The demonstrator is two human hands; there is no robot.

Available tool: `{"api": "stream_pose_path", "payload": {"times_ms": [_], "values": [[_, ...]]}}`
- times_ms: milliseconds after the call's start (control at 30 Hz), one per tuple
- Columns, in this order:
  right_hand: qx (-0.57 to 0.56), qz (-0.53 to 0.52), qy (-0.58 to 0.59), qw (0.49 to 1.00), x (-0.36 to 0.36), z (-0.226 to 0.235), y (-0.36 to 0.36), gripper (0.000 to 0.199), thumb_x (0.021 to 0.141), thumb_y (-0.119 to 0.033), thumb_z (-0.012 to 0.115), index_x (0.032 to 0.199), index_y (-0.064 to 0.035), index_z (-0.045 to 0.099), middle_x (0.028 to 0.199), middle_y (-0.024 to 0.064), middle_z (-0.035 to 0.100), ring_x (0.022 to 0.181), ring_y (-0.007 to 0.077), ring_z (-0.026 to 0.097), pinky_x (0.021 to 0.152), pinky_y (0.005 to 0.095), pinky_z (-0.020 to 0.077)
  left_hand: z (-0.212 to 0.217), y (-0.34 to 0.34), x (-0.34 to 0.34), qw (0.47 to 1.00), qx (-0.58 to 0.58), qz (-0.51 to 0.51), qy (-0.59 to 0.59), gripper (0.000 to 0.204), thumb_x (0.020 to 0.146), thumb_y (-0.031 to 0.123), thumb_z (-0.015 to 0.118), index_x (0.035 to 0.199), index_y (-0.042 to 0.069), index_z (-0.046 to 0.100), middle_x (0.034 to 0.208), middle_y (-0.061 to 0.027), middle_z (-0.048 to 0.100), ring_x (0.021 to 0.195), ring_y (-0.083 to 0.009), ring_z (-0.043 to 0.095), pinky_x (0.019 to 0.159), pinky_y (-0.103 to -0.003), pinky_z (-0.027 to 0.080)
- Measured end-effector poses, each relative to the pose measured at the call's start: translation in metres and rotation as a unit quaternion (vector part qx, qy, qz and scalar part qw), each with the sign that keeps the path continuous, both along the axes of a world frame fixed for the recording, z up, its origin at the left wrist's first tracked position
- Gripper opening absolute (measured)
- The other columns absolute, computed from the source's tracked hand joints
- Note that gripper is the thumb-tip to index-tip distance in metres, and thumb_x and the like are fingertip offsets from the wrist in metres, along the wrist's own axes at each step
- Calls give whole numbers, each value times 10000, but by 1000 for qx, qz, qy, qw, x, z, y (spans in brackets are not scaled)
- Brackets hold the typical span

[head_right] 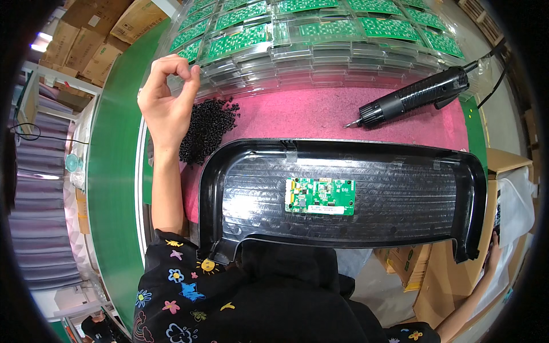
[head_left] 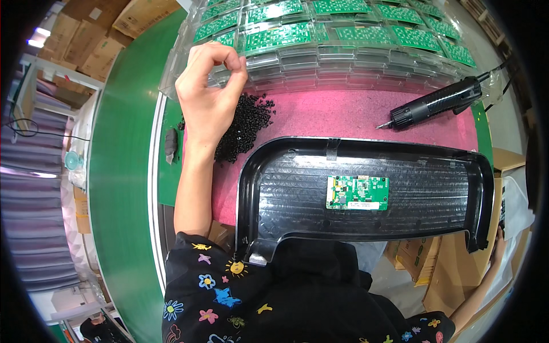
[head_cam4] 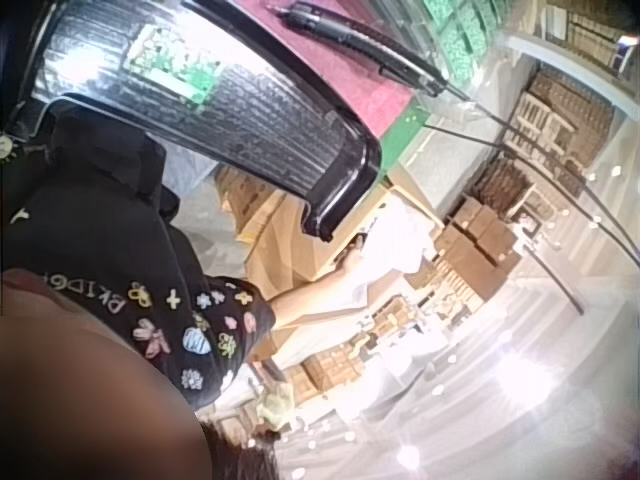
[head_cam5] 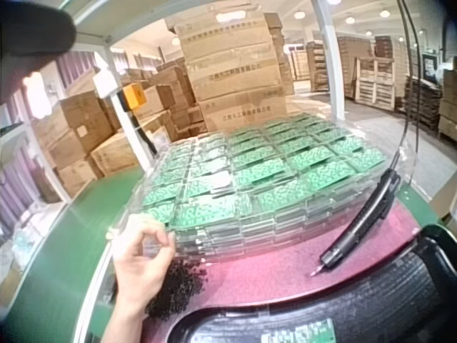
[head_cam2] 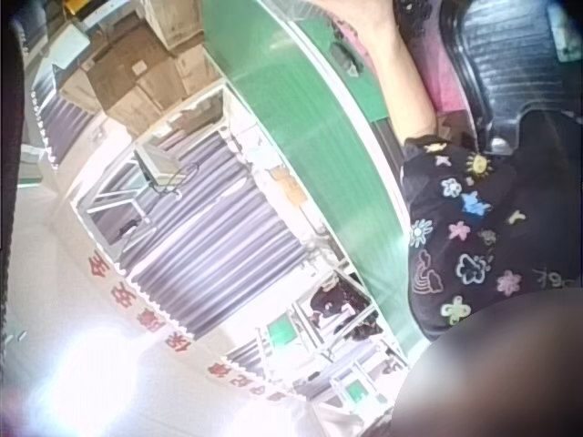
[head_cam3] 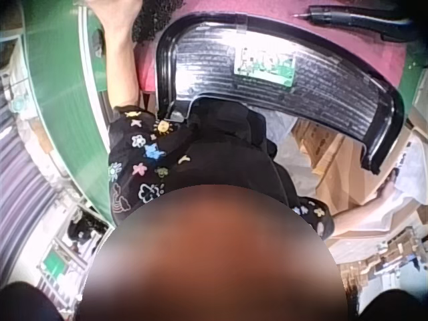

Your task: Assembling circuit boards into plastic housings and packing them into boxes.

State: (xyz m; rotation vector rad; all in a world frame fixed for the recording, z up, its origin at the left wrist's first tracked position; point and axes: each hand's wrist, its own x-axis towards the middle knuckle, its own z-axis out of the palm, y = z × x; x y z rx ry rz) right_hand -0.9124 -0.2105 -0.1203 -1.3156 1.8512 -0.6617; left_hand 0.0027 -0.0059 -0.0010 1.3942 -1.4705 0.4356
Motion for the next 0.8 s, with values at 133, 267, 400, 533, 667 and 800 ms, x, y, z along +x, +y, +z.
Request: {"api": "stream_pose_path", "payload": {"times_ms": [133,267,400,533,667,800], "values": [[0,-15,0,1000,16,1,2,509,985,-320,568,1383,-8,513,1377,120,548,1227,232,528,1052,344,382,-2,0,1,1000,10,3,29,160,772,-32,738,817,12,590,791,-48,628,774,-166,572,734,-289,482],[-16,-4,-61,998,-3,-5,-1,487,987,-302,569,1374,-9,521,1364,105,554,1213,225,531,1046,337,385,-5,-2,2,998,23,-7,65,169,795,-28,741,834,4,579,769,-38,601,734,-140,545,706,-271,472],[-28,-11,-52,998,-15,-11,-4,482,988,-296,568,1372,-9,522,1359,101,556,1210,223,532,1044,336,387,-5,2,3,997,35,-12,67,170,809,-29,738,831,-2,571,770,-40,587,714,-133,536,692,-259,469],[-41,-19,-42,998,-19,-12,-4,476,988,-291,567,1370,-10,524,1354,97,558,1206,221,532,1042,335,388,-6,0,2,996,26,-27,87,169,820,-26,734,837,-5,568,791,-43,580,713,-134,536,693,-257,471],[-19,-26,-63,998,-9,-11,-3,502,997,-283,566,1408,-9,474,1278,104,603,1124,197,581,963,319,456,-5,-1,1,998,25,-15,63,158,839,-9,725,867,0,570,814,-47,595,743,-144,556,717,-275,481],[-10,-21,-53,998,-7,-10,-4,504,984,-296,585,1388,-7,502,1348,98,560,1206,222,530,1039,335,392,-5,-1,-1,997,36,-16,66,150,848,-8,712,887,1,568,829,-50,605,764,-154,568,734,-287,487]]}}
